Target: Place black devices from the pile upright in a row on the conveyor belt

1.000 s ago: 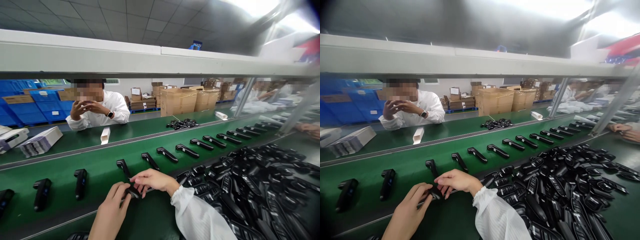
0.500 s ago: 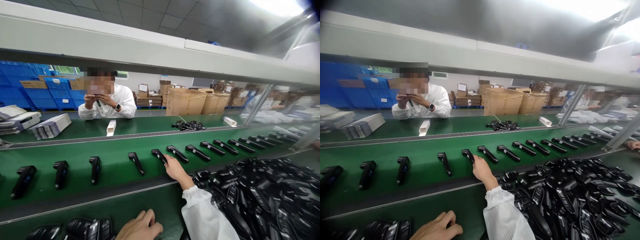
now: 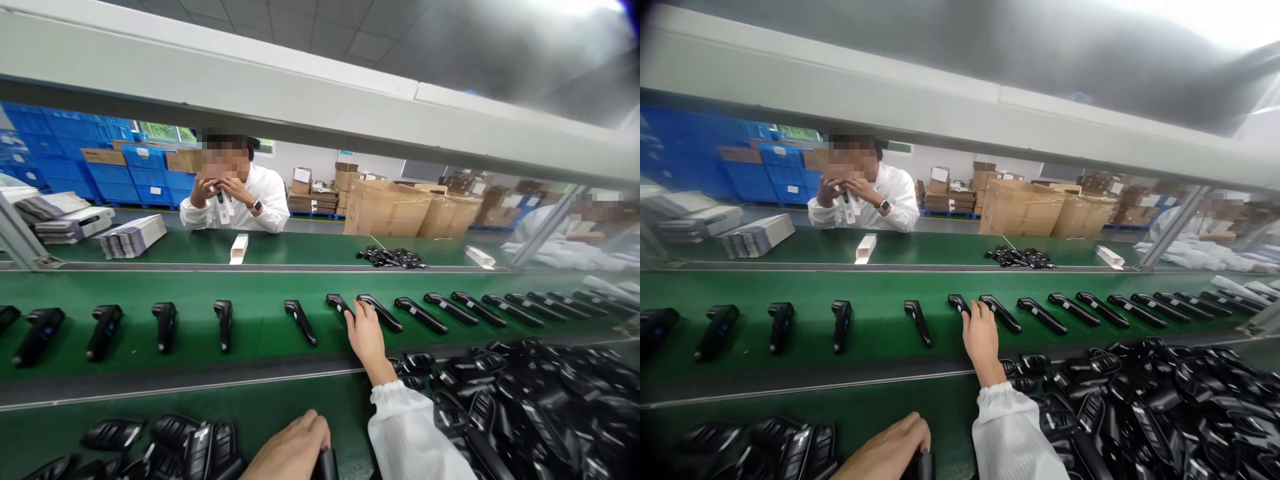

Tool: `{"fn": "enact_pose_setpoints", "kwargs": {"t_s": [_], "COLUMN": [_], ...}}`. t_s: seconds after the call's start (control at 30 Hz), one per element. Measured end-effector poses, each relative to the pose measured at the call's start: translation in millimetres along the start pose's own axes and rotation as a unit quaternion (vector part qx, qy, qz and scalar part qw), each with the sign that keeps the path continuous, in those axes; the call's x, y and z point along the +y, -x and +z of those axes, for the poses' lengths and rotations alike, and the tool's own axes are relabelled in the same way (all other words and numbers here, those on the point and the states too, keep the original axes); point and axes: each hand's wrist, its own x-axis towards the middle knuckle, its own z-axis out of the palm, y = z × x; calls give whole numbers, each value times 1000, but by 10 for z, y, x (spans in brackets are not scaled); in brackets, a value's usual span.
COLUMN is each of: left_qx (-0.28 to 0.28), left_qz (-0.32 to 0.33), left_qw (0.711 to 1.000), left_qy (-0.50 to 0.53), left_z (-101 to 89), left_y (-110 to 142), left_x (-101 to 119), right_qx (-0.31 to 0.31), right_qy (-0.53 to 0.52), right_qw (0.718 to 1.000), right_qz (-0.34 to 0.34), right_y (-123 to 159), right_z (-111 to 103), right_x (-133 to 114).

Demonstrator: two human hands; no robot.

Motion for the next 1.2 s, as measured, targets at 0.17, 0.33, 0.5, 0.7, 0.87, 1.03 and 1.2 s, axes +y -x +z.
{"fn": "enact_pose_setpoints", "kwargs": {"t_s": [0.17, 0.33, 0.5, 0.7, 0.87, 1.03, 1.2], "left_qx": [174, 215, 257, 79, 64, 107, 176], "left_qz": [-30, 35, -30, -4, -7, -38, -38], "left_qw": [971, 912, 950, 992, 983, 982, 983], "left_qy": [161, 347, 174, -100, -170, -149, -43], "left_z": [-180, -370, -425, -333, -252, -302, -368], "left_y": [-99, -148, 37, 305, 216, 151, 129], "left_x": [-375, -518, -477, -275, -285, -348, -415], "right_qx": [-224, -415, -348, -198, -190, -170, -163], "right_qy": [-287, -420, -374, -108, 16, 92, 73], "right_qw": [931, 803, 855, 974, 980, 979, 982], "right_qz": [-20, -78, -84, -37, -62, -69, -59], "right_y": [23, 195, 170, 60, 150, 155, 101], "right_z": [-254, -421, -330, -139, 99, 191, 167], "right_x": [-359, -873, -836, -342, -259, -172, -21]}}
